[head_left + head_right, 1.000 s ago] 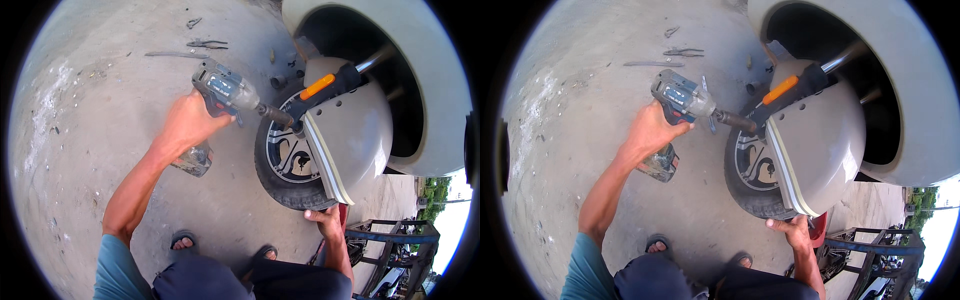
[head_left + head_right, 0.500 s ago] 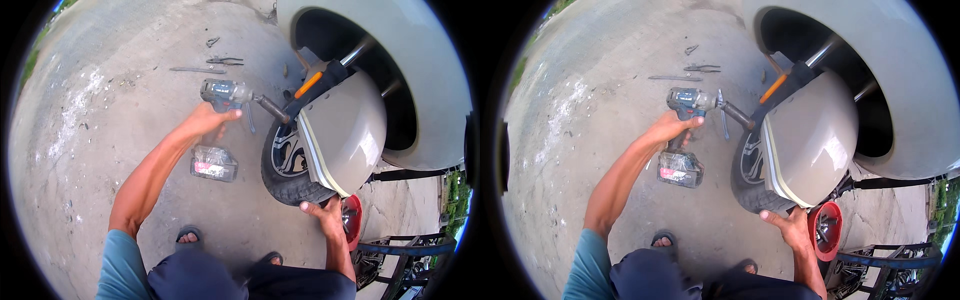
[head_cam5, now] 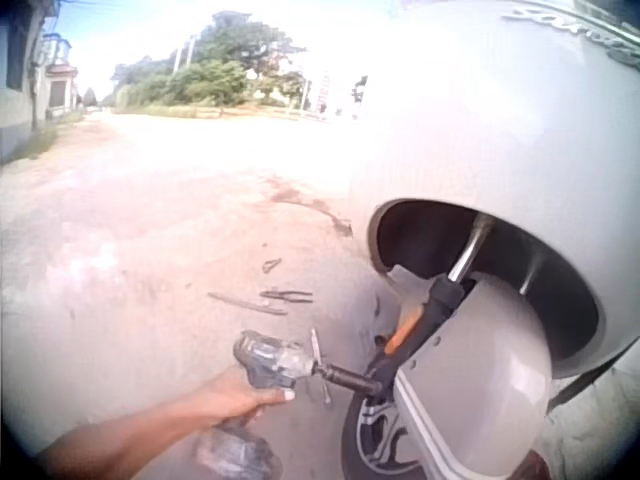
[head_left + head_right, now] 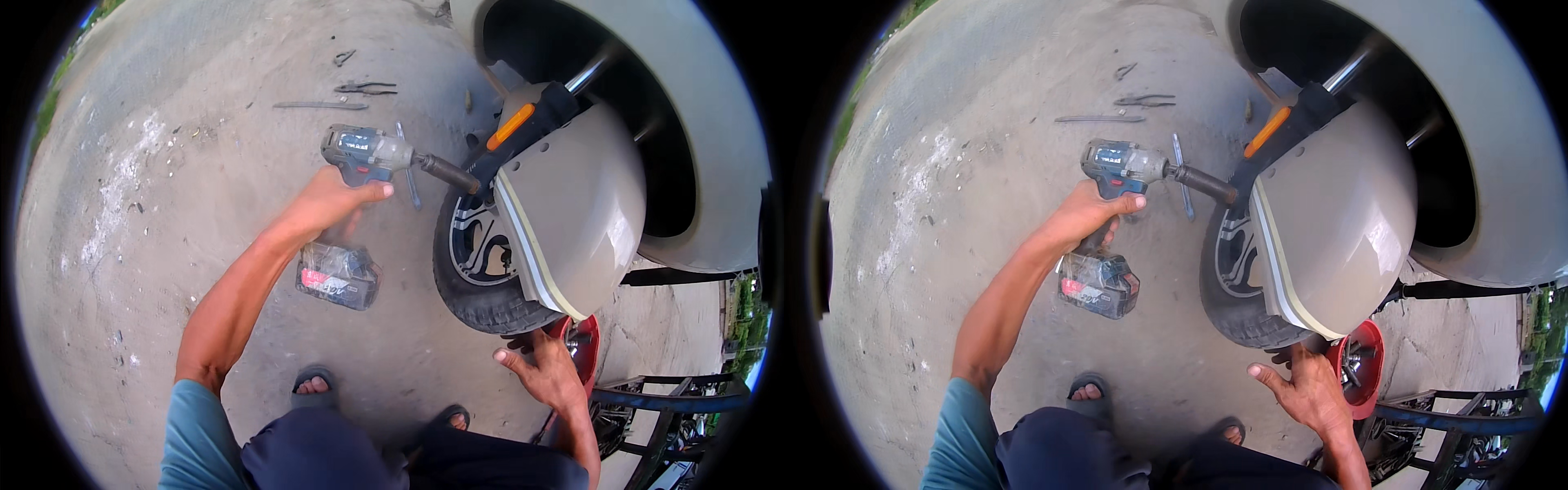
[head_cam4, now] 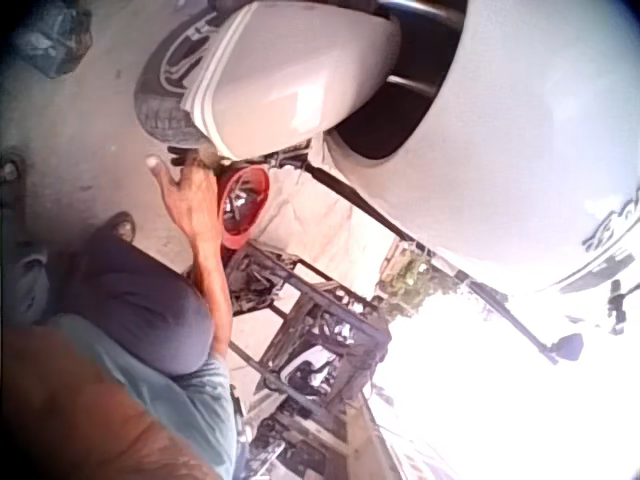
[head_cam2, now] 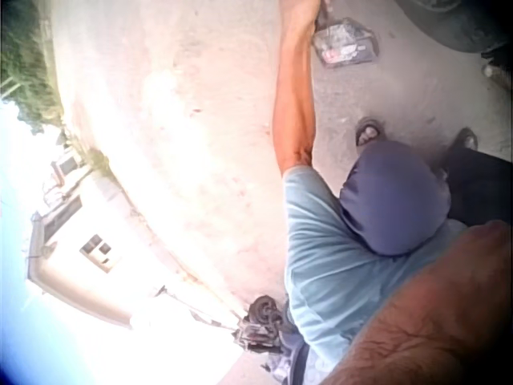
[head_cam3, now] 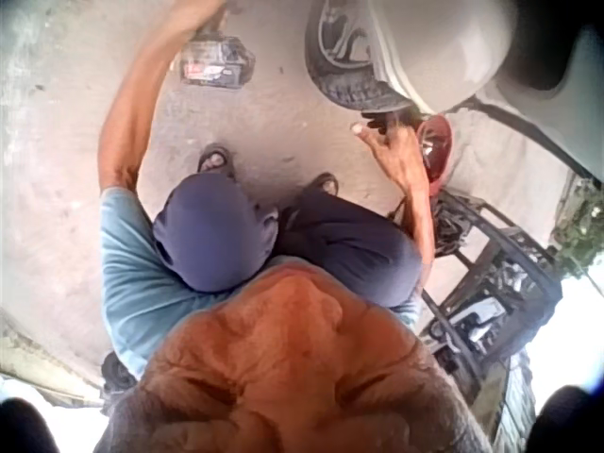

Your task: The person replaces a component on a motorcycle front wheel assembly by removing bolts with a power tool, prying with pliers, and hammering parts into place.

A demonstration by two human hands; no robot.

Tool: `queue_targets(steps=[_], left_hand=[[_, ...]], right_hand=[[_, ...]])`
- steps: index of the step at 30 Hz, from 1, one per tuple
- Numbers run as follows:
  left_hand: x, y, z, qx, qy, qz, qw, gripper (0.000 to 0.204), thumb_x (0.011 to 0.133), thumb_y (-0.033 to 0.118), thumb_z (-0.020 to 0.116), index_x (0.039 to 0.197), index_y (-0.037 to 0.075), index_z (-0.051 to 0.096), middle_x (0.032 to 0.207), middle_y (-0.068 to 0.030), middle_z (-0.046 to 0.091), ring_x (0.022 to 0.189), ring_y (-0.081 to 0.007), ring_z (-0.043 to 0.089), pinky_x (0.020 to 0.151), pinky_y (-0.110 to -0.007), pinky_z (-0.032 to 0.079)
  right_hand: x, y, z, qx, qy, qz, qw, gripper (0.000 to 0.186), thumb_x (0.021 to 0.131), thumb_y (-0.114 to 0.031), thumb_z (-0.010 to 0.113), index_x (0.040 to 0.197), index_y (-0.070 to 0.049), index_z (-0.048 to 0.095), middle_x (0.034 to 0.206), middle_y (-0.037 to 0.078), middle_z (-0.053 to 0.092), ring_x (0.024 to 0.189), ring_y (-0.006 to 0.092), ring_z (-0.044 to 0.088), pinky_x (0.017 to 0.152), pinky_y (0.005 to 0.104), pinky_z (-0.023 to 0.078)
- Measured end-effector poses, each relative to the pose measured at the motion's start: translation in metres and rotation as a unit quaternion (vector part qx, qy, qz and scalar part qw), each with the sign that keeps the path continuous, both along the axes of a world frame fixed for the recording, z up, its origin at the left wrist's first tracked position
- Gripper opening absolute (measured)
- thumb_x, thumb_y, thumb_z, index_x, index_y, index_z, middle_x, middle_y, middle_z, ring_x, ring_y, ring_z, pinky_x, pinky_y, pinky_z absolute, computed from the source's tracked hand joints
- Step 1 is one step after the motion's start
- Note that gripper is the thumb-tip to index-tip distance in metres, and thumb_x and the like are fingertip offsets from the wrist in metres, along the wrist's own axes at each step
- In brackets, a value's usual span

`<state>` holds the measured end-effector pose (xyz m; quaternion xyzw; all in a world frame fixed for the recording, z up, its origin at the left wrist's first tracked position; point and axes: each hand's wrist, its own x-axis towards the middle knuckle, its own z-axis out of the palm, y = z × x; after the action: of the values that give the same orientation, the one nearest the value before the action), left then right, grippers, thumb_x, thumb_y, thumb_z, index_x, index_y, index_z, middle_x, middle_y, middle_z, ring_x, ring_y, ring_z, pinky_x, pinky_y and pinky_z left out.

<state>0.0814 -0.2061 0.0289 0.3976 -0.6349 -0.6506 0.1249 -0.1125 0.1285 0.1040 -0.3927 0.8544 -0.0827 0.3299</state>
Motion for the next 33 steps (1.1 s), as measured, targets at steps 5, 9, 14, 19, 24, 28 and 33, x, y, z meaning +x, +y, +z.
queue_targets(steps=[5,9,14,19,24,28,33], left_hand=[[0.003,-0.013,-0.034,-0.202,-0.024,0.036,0.978,0.039,0.080,0.035,0.086,0.093,0.001,0.072,0.076,-0.0070,0.069,0.060,-0.0153,0.062,0.060,-0.033,0.049],[0.003,-0.015,-0.046,-0.273,0.001,0.065,0.960,0.046,0.077,0.039,0.087,0.099,0.001,0.075,0.084,-0.0111,0.076,0.078,-0.0252,0.072,0.074,-0.038,0.055],[0.006,-0.016,-0.043,-0.262,-0.020,0.053,0.963,0.046,0.075,0.040,0.086,0.100,0.002,0.077,0.093,-0.0159,0.078,0.088,-0.0322,0.075,0.081,-0.042,0.057],[-0.004,-0.023,-0.056,-0.278,-0.007,0.041,0.960,0.039,0.076,0.043,0.084,0.092,0.008,0.079,0.083,-0.0151,0.075,0.080,-0.0358,0.072,0.073,-0.045,0.055],[0.015,-0.023,-0.058,-0.311,0.046,0.066,0.947,0.037,0.075,0.041,0.083,0.095,0.011,0.078,0.080,-0.0138,0.074,0.076,-0.0368,0.071,0.067,-0.044,0.055],[0.052,-0.027,-0.050,-0.416,0.071,0.083,0.903,0.037,0.070,0.036,0.086,0.096,0.012,0.075,0.081,-0.0111,0.074,0.073,-0.0345,0.070,0.062,-0.042,0.054],[0.089,-0.048,-0.051,-0.515,0.162,0.058,0.840,0.039,0.067,0.028,0.091,0.097,0.011,0.073,0.083,-0.0069,0.075,0.071,-0.0265,0.072,0.064,-0.036,0.056]], right_hand=[[0.028,-0.027,0.071,0.034,-0.155,0.151,0.976,0.041,0.093,-0.026,0.078,0.117,0.004,0.065,0.104,0.021,0.075,0.099,0.0317,0.075,0.089,0.0392,0.060],[0.073,-0.089,0.066,-0.159,-0.004,0.201,0.967,0.046,0.094,-0.016,0.073,0.131,0.005,0.053,0.115,0.025,0.068,0.105,0.0375,0.071,0.089,0.0425,0.059],[0.088,-0.183,-0.029,-0.256,0.280,0.250,0.891,0.061,0.086,-0.008,0.074,0.137,0.009,0.044,0.129,0.026,0.057,0.129,0.0413,0.054,0.107,0.0477,0.047],[0.034,-0.232,-0.063,-0.208,0.457,0.170,0.848,0.049,0.089,-0.005,0.070,0.133,0.007,0.052,0.121,0.023,0.062,0.116,0.0412,0.059,0.101,0.0463,0.049],[0.028,-0.233,-0.066,-0.318,0.308,0.184,0.878,0.034,0.088,-0.004,0.069,0.120,0.002,0.061,0.104,0.019,0.064,0.101,0.0410,0.062,0.093,0.0476,0.049],[0.054,-0.225,-0.050,-0.292,0.150,0.192,0.925,0.035,0.093,-0.012,0.068,0.124,0.003,0.059,0.108,0.023,0.065,0.101,0.0442,0.063,0.088,0.0484,0.050],[0.078,-0.219,-0.035,-0.172,-0.059,0.182,0.966,0.046,0.099,-0.036,0.066,0.123,0.003,0.060,0.096,0.027,0.068,0.090,0.0430,0.068,0.083,0.0481,0.051]])
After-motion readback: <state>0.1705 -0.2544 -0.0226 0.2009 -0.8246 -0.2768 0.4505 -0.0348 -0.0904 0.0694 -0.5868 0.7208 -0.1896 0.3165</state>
